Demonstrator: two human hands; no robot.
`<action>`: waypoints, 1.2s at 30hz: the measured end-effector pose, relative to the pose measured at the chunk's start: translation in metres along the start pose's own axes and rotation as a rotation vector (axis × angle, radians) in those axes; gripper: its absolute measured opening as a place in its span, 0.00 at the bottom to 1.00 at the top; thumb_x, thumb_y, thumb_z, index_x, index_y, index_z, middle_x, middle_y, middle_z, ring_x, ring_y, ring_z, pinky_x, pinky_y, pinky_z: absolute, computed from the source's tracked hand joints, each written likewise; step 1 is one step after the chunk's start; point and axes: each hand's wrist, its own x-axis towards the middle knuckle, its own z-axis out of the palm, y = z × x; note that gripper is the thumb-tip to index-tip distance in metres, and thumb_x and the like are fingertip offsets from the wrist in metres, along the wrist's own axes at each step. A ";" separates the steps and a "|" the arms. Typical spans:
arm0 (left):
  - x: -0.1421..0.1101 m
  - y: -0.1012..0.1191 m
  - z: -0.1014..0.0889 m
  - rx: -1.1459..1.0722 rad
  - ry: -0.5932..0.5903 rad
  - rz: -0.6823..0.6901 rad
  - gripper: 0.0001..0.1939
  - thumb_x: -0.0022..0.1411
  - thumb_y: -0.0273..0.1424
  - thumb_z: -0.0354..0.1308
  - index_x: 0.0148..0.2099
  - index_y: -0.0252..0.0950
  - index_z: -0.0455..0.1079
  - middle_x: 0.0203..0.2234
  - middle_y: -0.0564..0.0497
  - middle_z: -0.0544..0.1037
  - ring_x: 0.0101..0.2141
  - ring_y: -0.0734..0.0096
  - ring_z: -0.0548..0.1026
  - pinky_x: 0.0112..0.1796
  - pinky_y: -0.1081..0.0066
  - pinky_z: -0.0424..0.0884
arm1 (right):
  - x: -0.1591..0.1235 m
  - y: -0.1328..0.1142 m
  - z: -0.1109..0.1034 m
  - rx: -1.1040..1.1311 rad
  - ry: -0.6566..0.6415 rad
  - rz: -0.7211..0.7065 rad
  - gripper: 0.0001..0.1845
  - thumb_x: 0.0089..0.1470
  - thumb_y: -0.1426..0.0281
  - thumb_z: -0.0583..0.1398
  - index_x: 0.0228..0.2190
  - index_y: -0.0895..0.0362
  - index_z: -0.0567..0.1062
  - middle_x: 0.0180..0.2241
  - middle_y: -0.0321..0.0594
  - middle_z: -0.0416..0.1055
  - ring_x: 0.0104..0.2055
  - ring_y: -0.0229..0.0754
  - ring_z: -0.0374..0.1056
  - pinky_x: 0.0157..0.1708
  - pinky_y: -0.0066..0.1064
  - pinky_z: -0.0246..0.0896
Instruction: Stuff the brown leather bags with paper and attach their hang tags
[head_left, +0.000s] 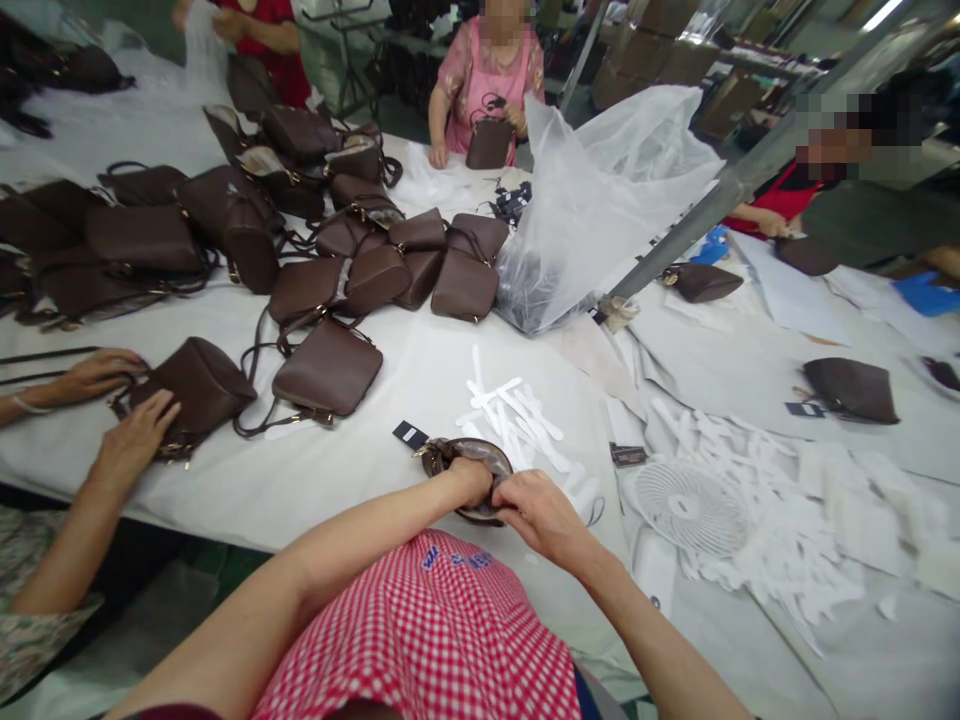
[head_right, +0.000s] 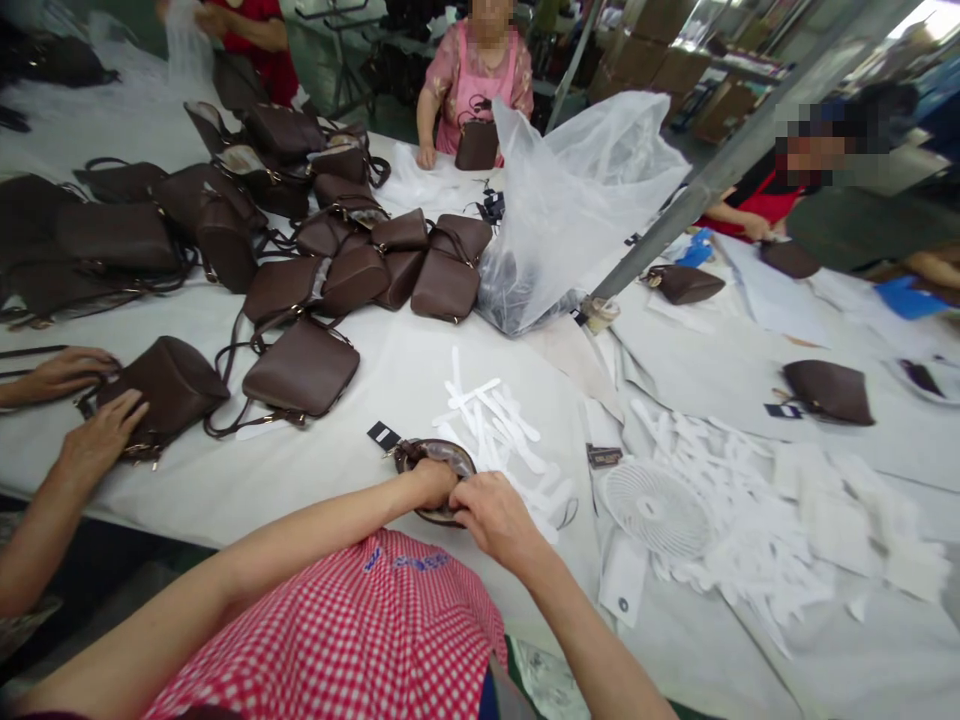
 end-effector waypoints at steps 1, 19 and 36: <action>-0.006 0.000 -0.005 0.017 -0.021 0.005 0.06 0.49 0.23 0.64 0.33 0.29 0.76 0.28 0.41 0.80 0.31 0.57 0.77 0.34 0.64 0.72 | -0.002 0.006 0.001 0.066 0.061 0.022 0.04 0.54 0.73 0.59 0.34 0.55 0.72 0.32 0.40 0.73 0.39 0.44 0.67 0.42 0.35 0.57; -0.053 -0.009 -0.013 0.006 0.349 0.104 0.10 0.64 0.27 0.49 0.44 0.35 0.70 0.37 0.46 0.79 0.38 0.63 0.76 0.39 0.68 0.70 | 0.005 0.008 0.036 0.094 0.157 0.303 0.22 0.48 0.74 0.61 0.47 0.56 0.66 0.46 0.43 0.71 0.48 0.47 0.65 0.47 0.37 0.54; -0.066 -0.034 -0.011 -0.354 0.611 0.092 0.14 0.54 0.19 0.45 0.38 0.37 0.68 0.34 0.49 0.75 0.39 0.67 0.71 0.45 0.66 0.67 | 0.050 -0.021 0.043 -0.314 -0.090 0.472 0.12 0.56 0.76 0.55 0.32 0.57 0.79 0.34 0.49 0.78 0.44 0.53 0.68 0.59 0.62 0.32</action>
